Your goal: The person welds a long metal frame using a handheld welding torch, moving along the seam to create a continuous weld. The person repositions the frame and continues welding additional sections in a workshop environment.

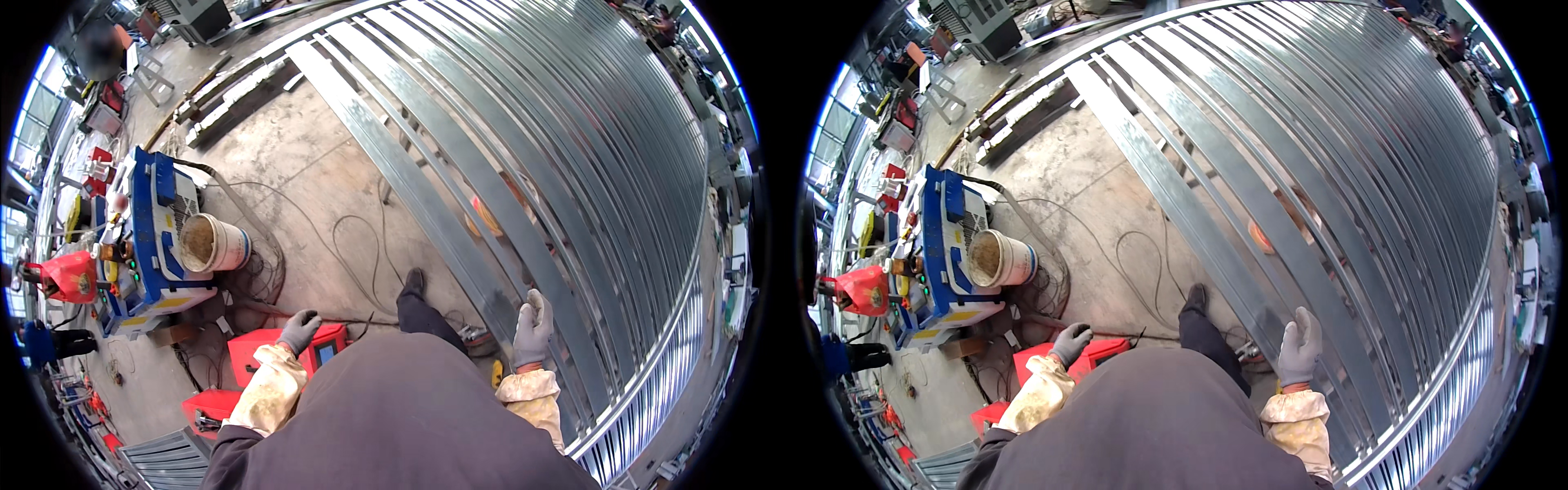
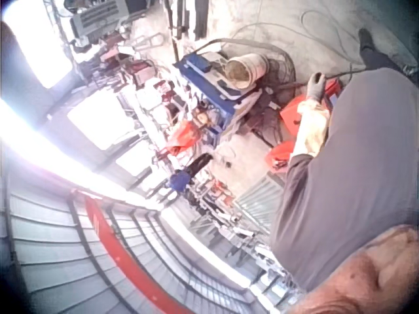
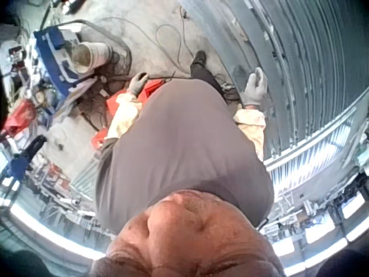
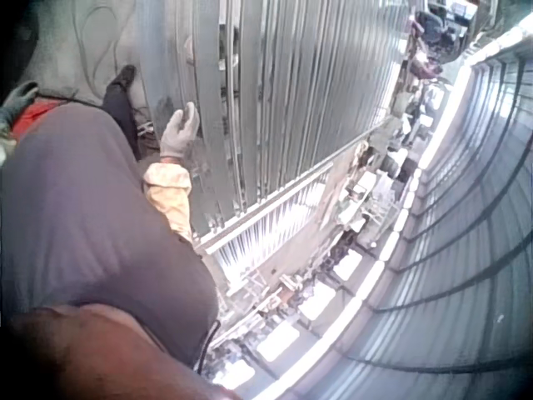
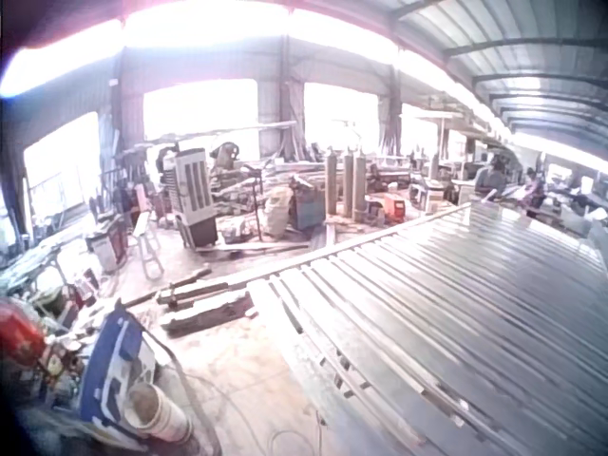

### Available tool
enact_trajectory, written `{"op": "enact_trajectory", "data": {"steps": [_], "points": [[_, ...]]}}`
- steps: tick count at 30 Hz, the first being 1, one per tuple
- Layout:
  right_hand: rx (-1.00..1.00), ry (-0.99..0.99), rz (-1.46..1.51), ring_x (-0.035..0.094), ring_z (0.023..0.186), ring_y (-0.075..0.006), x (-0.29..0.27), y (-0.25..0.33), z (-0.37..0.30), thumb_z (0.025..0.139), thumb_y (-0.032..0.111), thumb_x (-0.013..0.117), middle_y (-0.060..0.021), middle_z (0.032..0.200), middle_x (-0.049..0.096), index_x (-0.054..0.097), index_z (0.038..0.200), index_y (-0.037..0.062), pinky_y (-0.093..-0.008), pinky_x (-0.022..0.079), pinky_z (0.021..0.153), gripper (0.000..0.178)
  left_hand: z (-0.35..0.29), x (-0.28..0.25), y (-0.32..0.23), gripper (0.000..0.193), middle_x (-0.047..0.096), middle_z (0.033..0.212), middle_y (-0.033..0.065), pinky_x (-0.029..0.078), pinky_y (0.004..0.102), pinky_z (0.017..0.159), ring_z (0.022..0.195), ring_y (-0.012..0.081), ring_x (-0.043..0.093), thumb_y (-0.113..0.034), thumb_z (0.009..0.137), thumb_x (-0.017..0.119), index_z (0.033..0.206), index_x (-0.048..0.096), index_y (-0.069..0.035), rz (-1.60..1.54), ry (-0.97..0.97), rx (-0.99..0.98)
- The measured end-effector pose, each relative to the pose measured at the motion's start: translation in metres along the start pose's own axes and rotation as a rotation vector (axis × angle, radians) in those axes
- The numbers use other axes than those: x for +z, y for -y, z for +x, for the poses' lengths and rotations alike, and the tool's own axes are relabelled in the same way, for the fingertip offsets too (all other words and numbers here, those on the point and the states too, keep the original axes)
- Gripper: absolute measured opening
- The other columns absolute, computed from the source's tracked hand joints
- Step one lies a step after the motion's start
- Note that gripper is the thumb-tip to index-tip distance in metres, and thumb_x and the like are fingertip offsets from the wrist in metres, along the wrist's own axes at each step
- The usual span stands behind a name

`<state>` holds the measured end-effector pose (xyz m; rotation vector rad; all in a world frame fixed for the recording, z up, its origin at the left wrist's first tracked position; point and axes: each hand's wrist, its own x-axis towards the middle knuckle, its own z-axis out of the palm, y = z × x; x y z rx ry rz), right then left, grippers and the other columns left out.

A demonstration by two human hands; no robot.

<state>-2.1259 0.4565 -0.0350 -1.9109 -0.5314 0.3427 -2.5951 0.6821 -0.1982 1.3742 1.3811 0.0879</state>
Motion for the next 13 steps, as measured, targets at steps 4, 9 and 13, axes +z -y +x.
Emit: {"op": "enact_trajectory", "data": {"steps": [4,9,13], "points": [[-0.202,0.187,-0.280,0.057,0.115,-0.0337,0.062,0.024,0.085,0.089,0.016,0.062,-0.0180,0.121,0.060,0.057,0.124,-0.0008,-0.0406,0.043,0.100,0.039,0.010,-0.029,-0.080,0.042,0.070,0.106,0.0145,0.051,0.0313,0.086,0.099,0.0185,0.065,-0.025,0.089,0.068,0.120,0.061,0.003,-0.036,-0.061,0.010],[-0.361,0.410,-0.420,0.055,0.116,-0.0368,0.184,0.082,0.174,0.088,0.026,0.063,-0.0210,0.123,0.058,0.057,0.124,0.0010,-0.0421,0.043,0.100,0.044,0.050,-0.076,-0.052,0.035,0.067,0.106,0.0120,0.050,0.0306,0.086,0.097,0.0176,0.062,-0.019,0.091,0.065,0.116,0.061,0.004,-0.268,-0.257,0.014],[-0.487,0.446,-0.455,0.052,0.120,-0.0376,0.279,0.121,0.222,0.085,0.034,0.065,-0.0213,0.128,0.055,0.049,0.132,0.0022,-0.0452,0.040,0.104,0.058,0.089,-0.100,-0.025,0.026,0.068,0.098,0.0098,0.050,0.0292,0.083,0.091,0.0135,0.062,-0.015,0.092,0.062,0.113,0.064,0.000,-0.317,-0.220,-0.164]]}}
